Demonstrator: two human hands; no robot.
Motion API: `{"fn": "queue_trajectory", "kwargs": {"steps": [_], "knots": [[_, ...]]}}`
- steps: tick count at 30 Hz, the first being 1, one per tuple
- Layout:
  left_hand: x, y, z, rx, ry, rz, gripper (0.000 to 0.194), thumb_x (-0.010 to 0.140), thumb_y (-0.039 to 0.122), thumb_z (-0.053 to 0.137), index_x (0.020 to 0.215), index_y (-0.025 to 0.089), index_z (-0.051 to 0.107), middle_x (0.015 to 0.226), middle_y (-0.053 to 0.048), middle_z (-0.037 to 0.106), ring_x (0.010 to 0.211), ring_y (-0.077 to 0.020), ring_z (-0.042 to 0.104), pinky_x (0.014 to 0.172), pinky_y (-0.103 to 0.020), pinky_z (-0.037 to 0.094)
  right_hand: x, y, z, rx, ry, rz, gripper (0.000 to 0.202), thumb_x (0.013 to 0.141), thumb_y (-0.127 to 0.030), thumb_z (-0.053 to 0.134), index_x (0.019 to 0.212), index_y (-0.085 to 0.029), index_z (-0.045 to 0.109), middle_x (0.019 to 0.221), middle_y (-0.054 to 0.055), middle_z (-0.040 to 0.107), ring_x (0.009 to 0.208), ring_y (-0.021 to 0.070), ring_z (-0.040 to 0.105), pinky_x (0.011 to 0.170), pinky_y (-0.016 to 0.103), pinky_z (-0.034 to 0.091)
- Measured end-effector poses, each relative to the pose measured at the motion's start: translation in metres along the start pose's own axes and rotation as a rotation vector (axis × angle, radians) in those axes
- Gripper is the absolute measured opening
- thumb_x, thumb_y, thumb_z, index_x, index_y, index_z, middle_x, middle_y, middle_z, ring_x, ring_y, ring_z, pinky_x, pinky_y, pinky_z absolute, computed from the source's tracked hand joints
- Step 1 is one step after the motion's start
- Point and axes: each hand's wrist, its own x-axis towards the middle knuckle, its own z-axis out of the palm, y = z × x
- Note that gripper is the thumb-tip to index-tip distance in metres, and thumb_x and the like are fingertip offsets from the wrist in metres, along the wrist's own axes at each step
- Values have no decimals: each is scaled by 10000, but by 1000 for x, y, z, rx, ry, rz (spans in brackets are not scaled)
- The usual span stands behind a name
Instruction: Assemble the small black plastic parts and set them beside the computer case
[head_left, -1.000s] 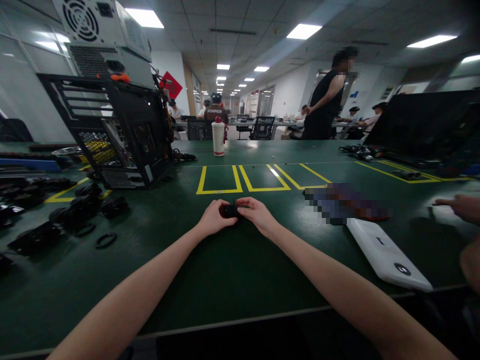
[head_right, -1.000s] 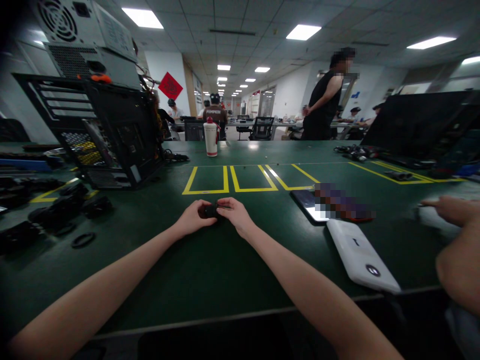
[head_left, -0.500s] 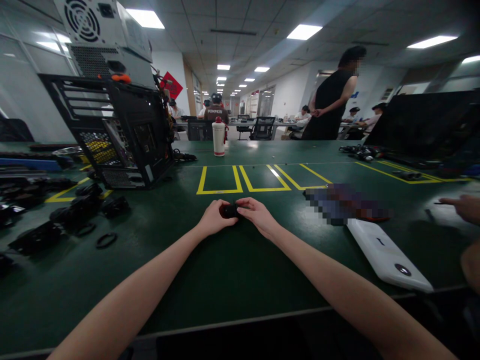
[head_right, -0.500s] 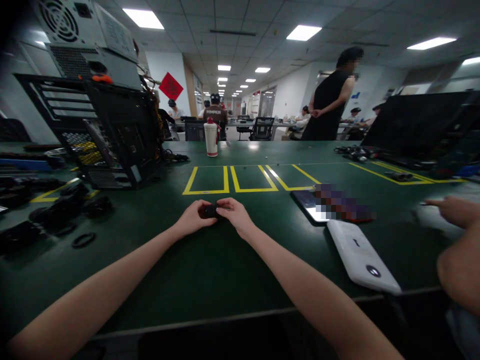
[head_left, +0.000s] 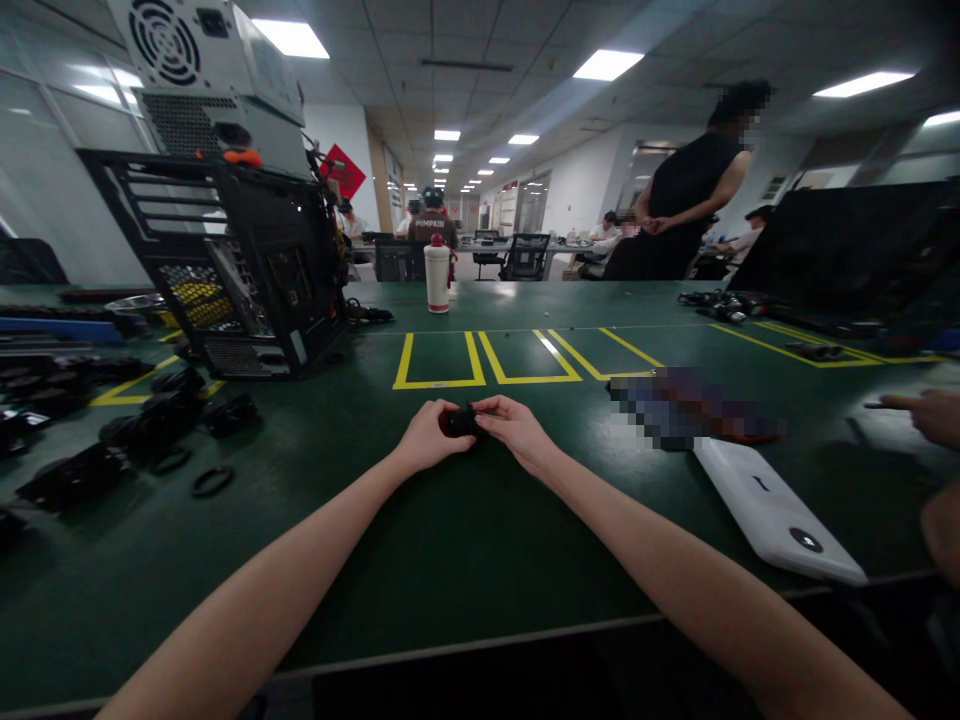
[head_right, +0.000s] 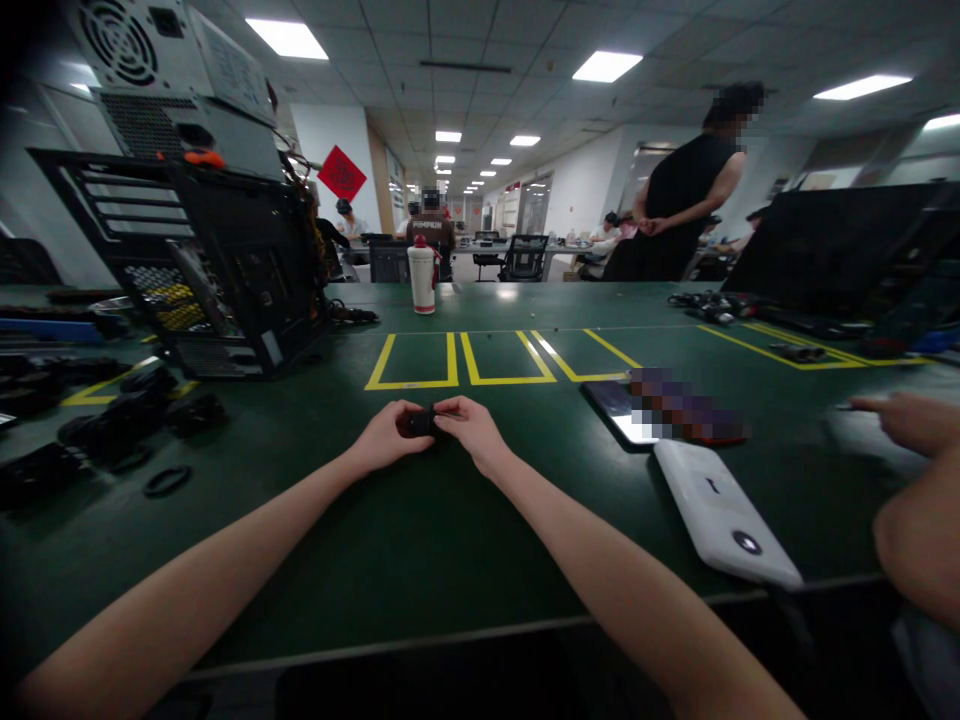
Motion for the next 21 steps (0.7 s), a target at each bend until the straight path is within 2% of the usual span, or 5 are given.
{"fn": "queue_trajectory", "kwargs": {"steps": [3,6,8,12,21], "knots": [[0,-1,1,0,4,6,509,547,435,656,963,169,532,906,-55,539,799,-185,547,714,-330,444,2,2,0,30,-1,22,358,611,-111,630,961,-149,565,1014,69,594,978,149,539,930,338,363],[0,-2,1,-12,8,15,490,556,419,654,959,170,531,909,-54,538,803,-183,545,712,-326,443,-1,0,1,10,-57,44,385,615,-96,615,993,-146,561,1023,72,597,987,152,540,930,343,363],[0,-1,1,-21,8,11,485,555,409,657,957,170,532,909,-54,535,801,-181,543,709,-324,443,-4,-2,1,-30,-63,11,357,626,-111,608,978,-156,567,1005,58,602,961,149,549,908,341,379],[0,1,0,-18,-17,-17,512,542,423,664,968,170,530,918,-57,523,790,-184,536,686,-326,444,-5,-2,2,-143,4,-76,211,695,-198,555,900,-166,587,906,34,611,873,134,560,849,329,407],[-2,4,-4,-24,-48,-5,499,552,427,657,963,175,530,928,-58,519,812,-192,527,694,-333,445,-4,-2,6,-425,43,-292,139,745,-177,467,832,-192,574,873,12,555,840,131,529,830,326,409]]}}
